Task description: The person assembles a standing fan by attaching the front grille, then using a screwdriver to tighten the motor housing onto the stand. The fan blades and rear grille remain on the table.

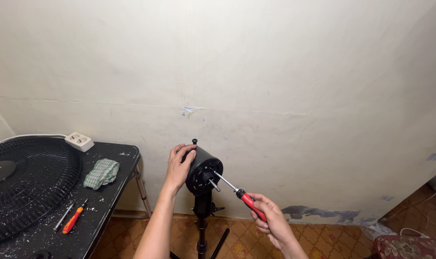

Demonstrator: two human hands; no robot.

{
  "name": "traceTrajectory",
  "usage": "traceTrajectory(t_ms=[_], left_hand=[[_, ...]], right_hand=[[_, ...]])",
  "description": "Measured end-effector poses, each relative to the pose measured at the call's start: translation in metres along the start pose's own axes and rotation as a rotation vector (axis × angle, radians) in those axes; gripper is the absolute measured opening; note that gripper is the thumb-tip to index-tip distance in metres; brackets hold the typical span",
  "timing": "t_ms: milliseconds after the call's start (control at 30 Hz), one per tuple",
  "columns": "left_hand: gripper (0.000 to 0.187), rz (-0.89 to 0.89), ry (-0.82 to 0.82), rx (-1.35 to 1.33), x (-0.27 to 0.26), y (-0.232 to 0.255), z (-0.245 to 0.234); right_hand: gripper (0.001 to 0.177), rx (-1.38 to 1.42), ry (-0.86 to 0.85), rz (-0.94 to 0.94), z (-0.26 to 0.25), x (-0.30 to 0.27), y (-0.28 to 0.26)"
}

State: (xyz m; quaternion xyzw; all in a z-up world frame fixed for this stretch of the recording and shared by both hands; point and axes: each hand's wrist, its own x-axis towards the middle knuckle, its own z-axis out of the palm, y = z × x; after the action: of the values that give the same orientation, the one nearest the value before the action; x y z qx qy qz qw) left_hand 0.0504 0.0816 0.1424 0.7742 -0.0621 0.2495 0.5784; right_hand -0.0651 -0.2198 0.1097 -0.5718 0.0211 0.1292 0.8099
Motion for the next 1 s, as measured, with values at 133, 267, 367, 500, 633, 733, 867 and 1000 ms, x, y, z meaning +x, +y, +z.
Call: traceTrajectory(t_ms=[133,267,367,500,633,733,867,1000], left_hand=[[0.034,-0.052,-0.001,0.018,-0.002,0.002,0.001],[0.032,-0.011,-0.007,0.063,-0.002,0.001,0.003],[0.032,-0.002,-0.043,0.082,0.0,-0.001,0.004],[0.032,0.022,-0.042,0.102,-0.003,0.001,0.005],[0.032,0.01,-0.059,0.102,-0.007,0.007,0.008],[0.032,0.015,-0.055,0.107,-0.01,0.009,0.009],[0.032,0.005,-0.045,0.121,-0.01,0.007,0.006],[0.031,0.021,-0.028,0.14,-0.008,0.0,0.005]], right_hand=[[0.042,-0.119,0.013,0.01,0.004,-0.007,-0.002],[0.043,-0.234,0.039,0.01,0.007,-0.013,-0.009],[0.045,-0.42,0.047,-0.009,0.013,-0.014,-0.022],[0.046,-0.787,0.067,-0.095,0.02,-0.022,-0.048],[0.044,-1.117,0.13,-0.18,0.03,-0.037,-0.061],[0.042,-1.105,0.114,-0.314,0.035,-0.043,-0.057],[0.055,-1.498,0.033,-0.736,0.032,-0.041,-0.047],[0.077,-1.889,0.073,-0.891,0.028,-0.036,-0.036]])
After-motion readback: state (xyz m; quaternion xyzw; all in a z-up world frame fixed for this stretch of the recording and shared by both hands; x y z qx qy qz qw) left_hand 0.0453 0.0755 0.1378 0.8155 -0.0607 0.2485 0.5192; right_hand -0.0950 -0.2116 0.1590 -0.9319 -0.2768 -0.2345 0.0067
